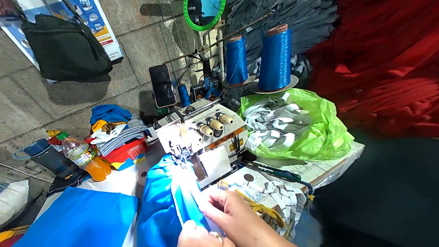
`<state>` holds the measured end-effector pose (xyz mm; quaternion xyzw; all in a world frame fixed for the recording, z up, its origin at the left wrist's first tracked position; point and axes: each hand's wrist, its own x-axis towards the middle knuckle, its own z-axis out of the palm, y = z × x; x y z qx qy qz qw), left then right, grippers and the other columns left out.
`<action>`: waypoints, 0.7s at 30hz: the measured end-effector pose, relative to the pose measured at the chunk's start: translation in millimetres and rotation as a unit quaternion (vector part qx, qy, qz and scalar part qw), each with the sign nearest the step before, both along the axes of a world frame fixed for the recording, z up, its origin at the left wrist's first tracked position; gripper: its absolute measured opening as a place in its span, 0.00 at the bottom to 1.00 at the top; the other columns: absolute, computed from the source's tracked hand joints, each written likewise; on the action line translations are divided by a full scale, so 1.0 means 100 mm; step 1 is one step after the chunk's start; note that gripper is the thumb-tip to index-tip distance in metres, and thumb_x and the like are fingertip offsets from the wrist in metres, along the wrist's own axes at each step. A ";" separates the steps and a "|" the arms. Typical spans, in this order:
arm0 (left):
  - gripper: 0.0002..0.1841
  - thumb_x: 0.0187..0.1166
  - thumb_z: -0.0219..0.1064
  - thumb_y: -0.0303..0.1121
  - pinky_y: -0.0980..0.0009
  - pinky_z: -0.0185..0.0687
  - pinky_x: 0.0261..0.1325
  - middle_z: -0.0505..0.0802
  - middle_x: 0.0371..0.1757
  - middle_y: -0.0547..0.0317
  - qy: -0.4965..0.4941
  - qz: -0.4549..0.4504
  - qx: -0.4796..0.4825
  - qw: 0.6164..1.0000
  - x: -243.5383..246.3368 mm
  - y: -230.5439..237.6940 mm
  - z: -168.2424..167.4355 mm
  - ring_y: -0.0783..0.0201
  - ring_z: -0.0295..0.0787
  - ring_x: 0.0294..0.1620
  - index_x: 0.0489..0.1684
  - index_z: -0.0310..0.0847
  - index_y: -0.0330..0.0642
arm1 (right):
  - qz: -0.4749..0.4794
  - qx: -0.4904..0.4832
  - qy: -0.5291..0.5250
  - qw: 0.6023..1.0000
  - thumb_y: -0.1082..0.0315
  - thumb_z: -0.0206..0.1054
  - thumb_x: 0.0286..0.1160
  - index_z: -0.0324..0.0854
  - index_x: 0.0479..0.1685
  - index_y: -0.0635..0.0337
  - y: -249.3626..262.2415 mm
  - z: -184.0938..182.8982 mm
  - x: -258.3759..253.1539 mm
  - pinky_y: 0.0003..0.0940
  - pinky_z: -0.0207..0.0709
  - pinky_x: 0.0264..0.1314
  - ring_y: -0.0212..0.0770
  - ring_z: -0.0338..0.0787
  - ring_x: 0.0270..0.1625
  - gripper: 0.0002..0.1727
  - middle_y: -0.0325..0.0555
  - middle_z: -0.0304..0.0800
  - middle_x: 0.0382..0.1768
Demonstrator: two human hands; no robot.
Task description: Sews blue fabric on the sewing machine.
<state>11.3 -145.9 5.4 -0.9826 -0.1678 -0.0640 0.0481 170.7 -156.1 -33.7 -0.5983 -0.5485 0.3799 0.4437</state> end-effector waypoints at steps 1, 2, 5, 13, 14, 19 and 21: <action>0.16 0.82 0.63 0.36 0.51 0.80 0.33 0.89 0.22 0.46 -0.011 0.013 -0.036 0.999 -0.01 0.06 0.03 0.46 0.90 0.27 0.25 0.86 0.34 | 0.003 0.005 0.043 0.999 0.64 0.63 0.81 0.77 0.28 0.56 0.00 0.01 0.02 0.21 0.67 0.28 0.23 0.73 0.23 0.11 0.31 0.73 0.21; 0.18 0.83 0.64 0.40 0.48 0.83 0.35 0.89 0.24 0.45 -0.042 0.029 -0.073 0.996 -0.03 0.16 0.06 0.45 0.91 0.30 0.26 0.87 0.34 | 0.004 0.008 0.090 0.996 0.66 0.63 0.81 0.76 0.29 0.53 0.00 0.03 0.04 0.18 0.69 0.25 0.21 0.75 0.21 0.10 0.29 0.74 0.20; 0.16 0.82 0.59 0.36 0.54 0.87 0.35 0.91 0.29 0.50 -0.220 0.081 -0.050 0.971 -0.05 0.60 -0.04 0.51 0.91 0.32 0.33 0.90 0.35 | 0.003 -0.001 0.232 0.973 0.71 0.61 0.81 0.75 0.31 0.51 0.00 0.08 0.05 0.16 0.71 0.18 0.21 0.77 0.15 0.09 0.28 0.80 0.18; 0.19 0.76 0.59 0.29 0.39 0.85 0.56 0.94 0.62 0.51 -0.173 0.136 0.054 0.974 -0.31 1.02 -0.36 0.42 0.90 0.66 0.59 0.93 0.47 | -0.016 0.011 0.293 0.956 0.72 0.60 0.78 0.74 0.28 0.50 -0.02 0.06 0.08 0.15 0.70 0.18 0.21 0.76 0.15 0.10 0.29 0.78 0.16; 0.19 0.77 0.57 0.30 0.41 0.86 0.56 0.95 0.62 0.53 -0.170 0.123 0.055 0.976 -0.39 1.06 -0.36 0.44 0.90 0.66 0.58 0.93 0.47 | -0.017 0.015 0.280 0.960 0.72 0.60 0.79 0.74 0.28 0.50 -0.02 0.05 0.06 0.15 0.69 0.18 0.21 0.75 0.15 0.10 0.28 0.78 0.16; 0.20 0.78 0.54 0.32 0.48 0.89 0.53 0.96 0.60 0.58 -0.158 0.076 0.090 0.980 -0.45 1.15 -0.33 0.49 0.92 0.62 0.56 0.94 0.48 | -0.024 0.014 0.293 0.956 0.73 0.59 0.78 0.75 0.27 0.50 0.02 0.17 0.06 0.14 0.67 0.17 0.20 0.74 0.14 0.10 0.28 0.77 0.15; 0.20 0.76 0.54 0.33 0.52 0.90 0.48 0.96 0.56 0.57 -0.168 0.053 0.108 0.978 -0.46 1.19 -0.34 0.51 0.94 0.57 0.53 0.95 0.49 | -0.019 0.001 0.330 0.944 0.72 0.59 0.78 0.75 0.27 0.51 0.01 0.17 0.10 0.14 0.67 0.17 0.21 0.74 0.14 0.11 0.30 0.77 0.15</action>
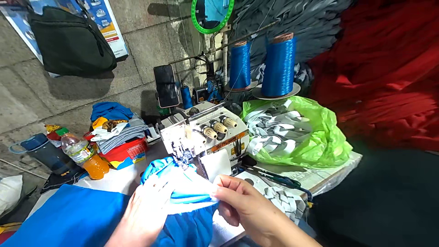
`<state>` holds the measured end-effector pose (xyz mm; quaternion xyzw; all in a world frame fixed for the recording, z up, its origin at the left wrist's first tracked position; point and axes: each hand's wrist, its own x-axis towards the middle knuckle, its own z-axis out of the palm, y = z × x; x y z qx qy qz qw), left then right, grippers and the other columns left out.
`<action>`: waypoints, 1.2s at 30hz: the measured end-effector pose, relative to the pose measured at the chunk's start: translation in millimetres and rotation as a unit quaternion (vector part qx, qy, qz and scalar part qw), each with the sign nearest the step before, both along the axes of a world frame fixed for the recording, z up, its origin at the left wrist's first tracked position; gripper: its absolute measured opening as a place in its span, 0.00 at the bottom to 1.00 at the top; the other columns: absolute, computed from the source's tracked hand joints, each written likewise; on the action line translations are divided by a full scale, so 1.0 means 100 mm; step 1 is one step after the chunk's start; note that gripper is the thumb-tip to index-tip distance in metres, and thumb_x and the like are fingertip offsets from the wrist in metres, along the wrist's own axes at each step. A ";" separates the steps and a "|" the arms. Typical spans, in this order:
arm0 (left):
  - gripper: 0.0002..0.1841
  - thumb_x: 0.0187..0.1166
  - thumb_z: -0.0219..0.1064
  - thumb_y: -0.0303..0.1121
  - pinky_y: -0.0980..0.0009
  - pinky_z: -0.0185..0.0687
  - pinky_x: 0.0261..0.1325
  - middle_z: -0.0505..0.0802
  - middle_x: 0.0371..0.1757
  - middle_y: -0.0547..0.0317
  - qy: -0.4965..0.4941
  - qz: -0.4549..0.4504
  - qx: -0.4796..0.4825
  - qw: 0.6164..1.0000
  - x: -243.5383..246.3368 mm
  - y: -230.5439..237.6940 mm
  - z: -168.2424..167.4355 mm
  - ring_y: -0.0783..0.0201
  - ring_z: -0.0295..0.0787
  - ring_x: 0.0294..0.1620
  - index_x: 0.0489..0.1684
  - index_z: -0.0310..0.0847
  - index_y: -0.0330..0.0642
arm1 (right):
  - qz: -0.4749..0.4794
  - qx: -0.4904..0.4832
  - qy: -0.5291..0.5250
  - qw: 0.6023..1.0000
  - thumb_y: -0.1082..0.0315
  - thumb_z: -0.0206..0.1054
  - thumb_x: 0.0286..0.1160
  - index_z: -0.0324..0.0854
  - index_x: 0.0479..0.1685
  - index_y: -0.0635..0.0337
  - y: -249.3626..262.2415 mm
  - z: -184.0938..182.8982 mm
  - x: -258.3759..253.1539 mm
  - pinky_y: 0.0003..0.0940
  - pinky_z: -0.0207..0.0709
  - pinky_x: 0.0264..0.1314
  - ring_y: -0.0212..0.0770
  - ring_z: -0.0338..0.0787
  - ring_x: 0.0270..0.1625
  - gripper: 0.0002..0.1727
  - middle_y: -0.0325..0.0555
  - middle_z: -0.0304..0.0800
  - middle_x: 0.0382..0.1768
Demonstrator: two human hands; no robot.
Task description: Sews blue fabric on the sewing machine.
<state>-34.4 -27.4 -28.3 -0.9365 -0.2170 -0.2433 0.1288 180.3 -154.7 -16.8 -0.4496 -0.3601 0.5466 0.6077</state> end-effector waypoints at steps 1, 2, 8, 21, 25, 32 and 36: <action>0.19 0.77 0.54 0.34 0.52 0.89 0.47 0.96 0.55 0.56 -0.001 -0.005 0.004 1.000 -0.01 0.01 0.00 0.50 0.93 0.57 0.53 0.95 0.50 | 0.007 -0.002 0.006 1.000 0.72 0.58 0.78 0.75 0.27 0.50 -0.01 -0.04 0.03 0.14 0.67 0.16 0.21 0.73 0.13 0.10 0.29 0.76 0.14; 0.19 0.80 0.54 0.36 0.51 0.89 0.49 0.96 0.57 0.57 0.002 -0.003 0.004 1.000 -0.02 0.01 0.00 0.50 0.93 0.59 0.54 0.94 0.51 | 0.013 -0.007 0.001 1.000 0.71 0.58 0.78 0.75 0.27 0.50 -0.04 -0.10 0.05 0.15 0.67 0.17 0.21 0.73 0.13 0.10 0.29 0.76 0.14; 0.20 0.82 0.55 0.44 0.47 0.89 0.51 0.95 0.56 0.52 0.009 0.048 -0.010 0.999 0.04 -0.02 0.01 0.47 0.92 0.61 0.53 0.94 0.48 | -0.051 0.028 -0.184 0.981 0.71 0.60 0.79 0.74 0.30 0.50 -0.15 -0.37 -0.07 0.17 0.66 0.19 0.19 0.71 0.15 0.08 0.24 0.72 0.16; 0.10 0.71 0.66 0.27 0.58 0.87 0.41 0.92 0.31 0.50 -0.050 0.014 -0.321 0.946 0.34 -0.76 0.29 0.56 0.91 0.33 0.42 0.88 0.30 | -0.096 0.076 -0.314 0.942 0.69 0.60 0.77 0.77 0.25 0.59 -0.03 -0.16 -0.37 0.22 0.67 0.26 0.24 0.74 0.22 0.11 0.34 0.74 0.18; 0.11 0.74 0.59 0.22 0.64 0.85 0.51 0.93 0.39 0.46 -0.100 0.007 -0.393 0.914 0.27 -0.60 0.41 0.62 0.91 0.43 0.40 0.88 0.27 | -0.062 0.115 -0.334 0.934 0.66 0.61 0.81 0.82 0.31 0.65 -0.04 -0.11 -0.35 0.27 0.68 0.29 0.30 0.75 0.24 0.13 0.41 0.77 0.21; 0.08 0.78 0.66 0.33 0.77 0.78 0.36 0.83 0.27 0.70 -0.149 0.124 -0.464 0.864 0.01 -0.17 0.77 0.77 0.81 0.30 0.26 0.79 0.47 | -0.019 0.123 -0.396 0.910 0.63 0.64 0.82 0.85 0.61 0.70 -0.06 -0.42 -0.51 0.55 0.86 0.51 0.56 0.93 0.46 0.19 0.61 0.92 0.48; 0.13 0.78 0.66 0.37 0.50 0.82 0.41 0.89 0.30 0.51 0.006 0.162 -0.235 0.958 0.06 -0.07 0.78 0.54 0.88 0.36 0.30 0.87 0.35 | 0.047 0.271 -0.411 0.869 0.70 0.67 0.78 0.79 0.73 0.70 0.12 -0.58 -0.91 0.59 0.83 0.61 0.64 0.90 0.61 0.24 0.68 0.86 0.65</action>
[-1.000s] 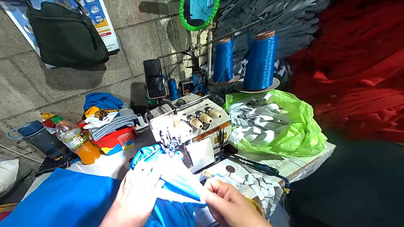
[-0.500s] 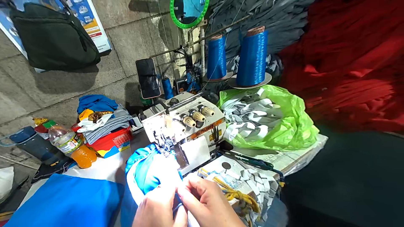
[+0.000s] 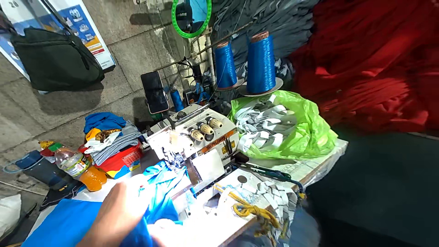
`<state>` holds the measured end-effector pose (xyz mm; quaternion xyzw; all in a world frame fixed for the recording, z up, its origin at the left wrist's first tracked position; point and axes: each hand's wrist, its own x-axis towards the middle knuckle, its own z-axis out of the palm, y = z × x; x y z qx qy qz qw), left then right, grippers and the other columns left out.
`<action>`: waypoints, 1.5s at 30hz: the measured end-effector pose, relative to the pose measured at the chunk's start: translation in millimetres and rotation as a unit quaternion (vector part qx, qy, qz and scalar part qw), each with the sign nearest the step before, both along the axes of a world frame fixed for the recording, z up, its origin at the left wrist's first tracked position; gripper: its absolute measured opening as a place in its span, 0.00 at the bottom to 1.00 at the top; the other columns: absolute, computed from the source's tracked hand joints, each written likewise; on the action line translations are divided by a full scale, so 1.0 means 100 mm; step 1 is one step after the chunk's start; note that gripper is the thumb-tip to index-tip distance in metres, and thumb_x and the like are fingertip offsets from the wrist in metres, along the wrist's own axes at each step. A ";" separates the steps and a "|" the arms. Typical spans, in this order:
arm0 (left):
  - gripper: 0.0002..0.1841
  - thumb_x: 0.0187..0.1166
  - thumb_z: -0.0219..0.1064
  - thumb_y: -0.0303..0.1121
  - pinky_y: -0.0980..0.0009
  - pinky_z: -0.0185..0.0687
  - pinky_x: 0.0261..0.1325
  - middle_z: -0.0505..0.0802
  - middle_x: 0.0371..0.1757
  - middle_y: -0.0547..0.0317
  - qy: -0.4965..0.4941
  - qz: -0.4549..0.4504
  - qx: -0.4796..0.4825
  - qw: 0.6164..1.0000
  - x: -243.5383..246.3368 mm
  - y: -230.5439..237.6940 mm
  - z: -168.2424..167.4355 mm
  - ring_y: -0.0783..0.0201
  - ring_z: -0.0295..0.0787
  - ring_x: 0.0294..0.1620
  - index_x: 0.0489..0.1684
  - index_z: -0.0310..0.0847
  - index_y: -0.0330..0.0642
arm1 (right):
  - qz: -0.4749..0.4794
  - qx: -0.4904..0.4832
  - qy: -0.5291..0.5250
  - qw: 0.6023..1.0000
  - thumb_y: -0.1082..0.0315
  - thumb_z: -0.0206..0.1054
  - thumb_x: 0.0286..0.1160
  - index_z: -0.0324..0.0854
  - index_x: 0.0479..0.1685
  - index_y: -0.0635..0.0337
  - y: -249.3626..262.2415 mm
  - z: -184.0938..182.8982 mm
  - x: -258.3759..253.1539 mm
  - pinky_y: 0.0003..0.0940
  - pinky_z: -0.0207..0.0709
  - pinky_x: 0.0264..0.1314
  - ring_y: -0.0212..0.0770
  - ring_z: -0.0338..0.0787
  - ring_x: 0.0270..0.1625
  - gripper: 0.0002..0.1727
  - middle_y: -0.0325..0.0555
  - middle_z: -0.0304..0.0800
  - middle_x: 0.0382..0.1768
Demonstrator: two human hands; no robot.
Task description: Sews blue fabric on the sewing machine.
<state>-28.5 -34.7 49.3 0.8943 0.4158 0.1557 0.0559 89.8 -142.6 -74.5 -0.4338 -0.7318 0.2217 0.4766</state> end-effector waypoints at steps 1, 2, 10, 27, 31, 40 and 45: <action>0.12 0.78 0.66 0.36 0.54 0.80 0.39 0.88 0.29 0.55 -0.010 -0.007 -0.014 1.000 0.03 0.00 0.04 0.58 0.86 0.34 0.29 0.87 0.37 | 0.020 0.015 -0.014 1.000 0.71 0.69 0.76 0.79 0.73 0.70 0.05 -0.02 -0.09 0.60 0.84 0.59 0.65 0.90 0.61 0.25 0.69 0.84 0.67; 0.10 0.77 0.66 0.35 0.64 0.77 0.36 0.85 0.27 0.62 -0.051 -0.015 -0.059 0.997 0.05 -0.03 0.10 0.66 0.82 0.31 0.26 0.85 0.41 | 0.032 0.020 -0.034 0.999 0.71 0.70 0.74 0.79 0.73 0.69 0.09 -0.04 -0.16 0.59 0.84 0.58 0.65 0.90 0.61 0.26 0.68 0.83 0.70; 0.06 0.75 0.65 0.33 0.85 0.79 0.32 0.87 0.26 0.75 -0.282 -0.143 -0.188 0.930 -0.15 -0.06 0.12 0.82 0.83 0.28 0.27 0.83 0.55 | -0.078 0.078 0.069 0.991 0.70 0.63 0.79 0.89 0.49 0.70 0.09 -0.01 0.15 0.45 0.88 0.44 0.49 0.94 0.40 0.13 0.57 0.94 0.39; 0.06 0.82 0.61 0.31 0.84 0.84 0.40 0.90 0.32 0.73 -0.351 -0.145 -0.124 0.917 -0.05 -0.06 -0.05 0.81 0.87 0.34 0.36 0.83 0.50 | -0.117 -0.005 -0.078 0.990 0.71 0.62 0.81 0.92 0.55 0.61 0.60 0.55 0.97 0.46 0.83 0.63 0.45 0.93 0.56 0.14 0.49 0.95 0.51; 0.06 0.84 0.64 0.37 0.84 0.84 0.43 0.91 0.34 0.73 -0.362 -0.207 -0.143 0.897 -0.11 -0.06 -0.02 0.81 0.87 0.37 0.37 0.85 0.54 | -0.111 0.023 -0.106 0.988 0.72 0.64 0.79 0.92 0.47 0.64 0.71 0.44 0.95 0.49 0.85 0.57 0.49 0.93 0.52 0.11 0.53 0.94 0.45; 0.07 0.84 0.63 0.37 0.84 0.83 0.40 0.90 0.32 0.70 -0.364 -0.208 -0.150 0.895 -0.17 -0.02 0.00 0.80 0.86 0.34 0.37 0.86 0.53 | -0.185 -0.013 -0.058 0.981 0.77 0.60 0.74 0.92 0.49 0.61 0.59 0.48 0.99 0.47 0.85 0.55 0.45 0.93 0.51 0.15 0.48 0.94 0.47; 0.06 0.83 0.65 0.37 0.84 0.84 0.39 0.90 0.32 0.70 -0.376 -0.210 -0.177 0.885 -0.14 -0.05 -0.02 0.80 0.87 0.33 0.36 0.86 0.53 | -0.130 -0.044 -0.063 0.989 0.71 0.62 0.81 0.91 0.56 0.59 0.60 0.52 1.09 0.44 0.84 0.55 0.43 0.90 0.48 0.14 0.49 0.92 0.50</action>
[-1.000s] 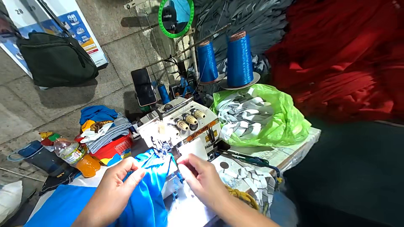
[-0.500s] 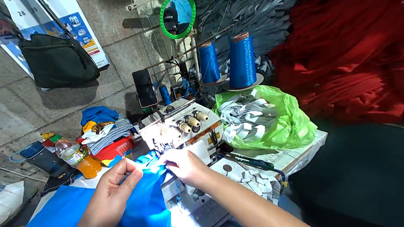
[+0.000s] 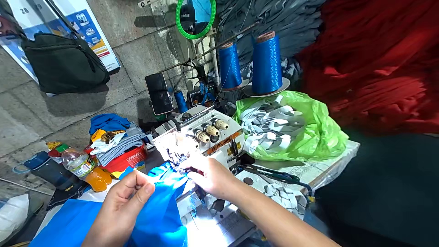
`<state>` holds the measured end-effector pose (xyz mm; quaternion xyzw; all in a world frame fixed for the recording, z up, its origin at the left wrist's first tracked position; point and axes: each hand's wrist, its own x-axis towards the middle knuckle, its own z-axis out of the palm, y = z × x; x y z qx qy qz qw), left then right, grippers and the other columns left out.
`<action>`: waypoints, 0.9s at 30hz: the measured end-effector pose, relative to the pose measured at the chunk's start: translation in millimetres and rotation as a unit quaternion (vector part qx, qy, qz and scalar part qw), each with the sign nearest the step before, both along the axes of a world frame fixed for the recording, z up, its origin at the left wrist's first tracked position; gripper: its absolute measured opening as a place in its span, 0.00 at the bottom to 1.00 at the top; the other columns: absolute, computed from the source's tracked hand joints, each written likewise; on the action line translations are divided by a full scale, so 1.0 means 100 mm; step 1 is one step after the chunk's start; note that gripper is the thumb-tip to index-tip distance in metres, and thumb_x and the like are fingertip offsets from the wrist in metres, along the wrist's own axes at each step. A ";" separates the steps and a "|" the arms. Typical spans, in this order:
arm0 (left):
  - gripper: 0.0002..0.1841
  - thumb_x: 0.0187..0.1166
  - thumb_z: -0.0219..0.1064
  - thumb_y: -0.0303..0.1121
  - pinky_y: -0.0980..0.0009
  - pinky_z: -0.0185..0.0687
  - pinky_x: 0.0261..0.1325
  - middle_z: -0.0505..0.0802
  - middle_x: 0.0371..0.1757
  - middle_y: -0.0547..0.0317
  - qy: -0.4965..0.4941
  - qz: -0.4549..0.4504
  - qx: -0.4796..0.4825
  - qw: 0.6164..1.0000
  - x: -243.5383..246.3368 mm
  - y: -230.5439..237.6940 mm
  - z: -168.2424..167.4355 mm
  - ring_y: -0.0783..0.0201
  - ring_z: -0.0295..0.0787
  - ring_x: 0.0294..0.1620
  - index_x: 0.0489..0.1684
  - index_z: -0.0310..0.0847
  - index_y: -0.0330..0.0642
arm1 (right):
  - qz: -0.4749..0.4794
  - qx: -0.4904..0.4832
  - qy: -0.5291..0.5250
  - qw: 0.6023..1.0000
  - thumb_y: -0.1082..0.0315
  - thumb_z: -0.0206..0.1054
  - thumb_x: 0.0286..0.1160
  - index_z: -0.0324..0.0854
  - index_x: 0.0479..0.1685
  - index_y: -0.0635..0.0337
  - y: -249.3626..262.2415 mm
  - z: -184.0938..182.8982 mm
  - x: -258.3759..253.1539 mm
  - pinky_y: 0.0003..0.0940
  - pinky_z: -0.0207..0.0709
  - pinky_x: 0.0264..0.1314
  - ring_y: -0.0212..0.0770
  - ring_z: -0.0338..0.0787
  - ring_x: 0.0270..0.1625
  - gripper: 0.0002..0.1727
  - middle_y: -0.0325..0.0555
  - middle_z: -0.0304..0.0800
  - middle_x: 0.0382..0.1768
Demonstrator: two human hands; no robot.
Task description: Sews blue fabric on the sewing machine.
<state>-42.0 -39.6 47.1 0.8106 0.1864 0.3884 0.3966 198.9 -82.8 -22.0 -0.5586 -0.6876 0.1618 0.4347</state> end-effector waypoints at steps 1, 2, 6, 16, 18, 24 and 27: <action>0.06 0.83 0.65 0.37 0.84 0.84 0.41 0.90 0.33 0.72 0.014 -0.010 0.016 1.000 0.03 -0.03 0.00 0.81 0.87 0.35 0.36 0.86 0.53 | 0.017 -0.004 -0.016 1.000 0.71 0.63 0.81 0.90 0.58 0.60 -0.01 0.00 -0.01 0.45 0.84 0.57 0.44 0.91 0.51 0.14 0.50 0.92 0.52; 0.06 0.83 0.64 0.36 0.85 0.84 0.44 0.91 0.34 0.74 0.038 -0.018 0.038 0.998 0.06 -0.10 0.02 0.83 0.87 0.38 0.36 0.85 0.52 | 0.025 0.019 -0.037 0.999 0.73 0.63 0.78 0.91 0.55 0.61 -0.02 -0.01 -0.04 0.47 0.85 0.55 0.46 0.92 0.49 0.14 0.51 0.92 0.51; 0.09 0.79 0.62 0.24 0.73 0.86 0.52 0.96 0.38 0.46 0.162 -0.019 0.174 0.971 0.24 -0.51 0.01 0.67 0.94 0.46 0.33 0.86 0.28 | -0.050 0.007 0.003 0.999 0.69 0.62 0.80 0.90 0.45 0.61 -0.26 0.06 -0.08 0.47 0.85 0.47 0.44 0.91 0.41 0.10 0.47 0.91 0.38; 0.08 0.78 0.66 0.25 0.58 0.90 0.36 0.96 0.37 0.39 0.204 0.115 0.244 0.941 0.39 -0.98 -0.43 0.50 0.97 0.35 0.33 0.87 0.28 | 0.007 -0.199 0.219 0.955 0.61 0.57 0.88 0.78 0.40 0.57 -0.59 0.00 -0.16 0.21 0.73 0.25 0.24 0.78 0.20 0.12 0.32 0.78 0.23; 0.07 0.75 0.66 0.23 0.62 0.90 0.43 0.97 0.39 0.40 0.186 0.141 0.219 0.947 0.25 -0.85 -0.33 0.54 0.97 0.40 0.30 0.88 0.28 | -0.029 -0.137 0.220 0.965 0.63 0.54 0.87 0.81 0.46 0.58 -0.59 -0.12 -0.13 0.20 0.76 0.29 0.23 0.81 0.25 0.12 0.33 0.82 0.28; 0.08 0.75 0.65 0.29 0.86 0.78 0.43 0.91 0.31 0.62 0.116 0.177 0.096 0.973 0.06 -0.26 -0.43 0.84 0.84 0.35 0.30 0.88 0.35 | -0.144 0.016 0.010 0.989 0.66 0.57 0.82 0.91 0.51 0.60 -0.44 -0.25 -0.07 0.46 0.84 0.47 0.45 0.91 0.43 0.15 0.49 0.92 0.43; 0.10 0.74 0.64 0.32 0.85 0.78 0.42 0.90 0.29 0.64 0.136 0.191 0.146 0.961 0.12 -0.09 -0.51 0.83 0.83 0.34 0.28 0.89 0.38 | -0.138 0.043 -0.075 0.987 0.68 0.61 0.82 0.93 0.54 0.56 -0.24 -0.10 -0.07 0.51 0.87 0.49 0.49 0.94 0.47 0.14 0.49 0.93 0.48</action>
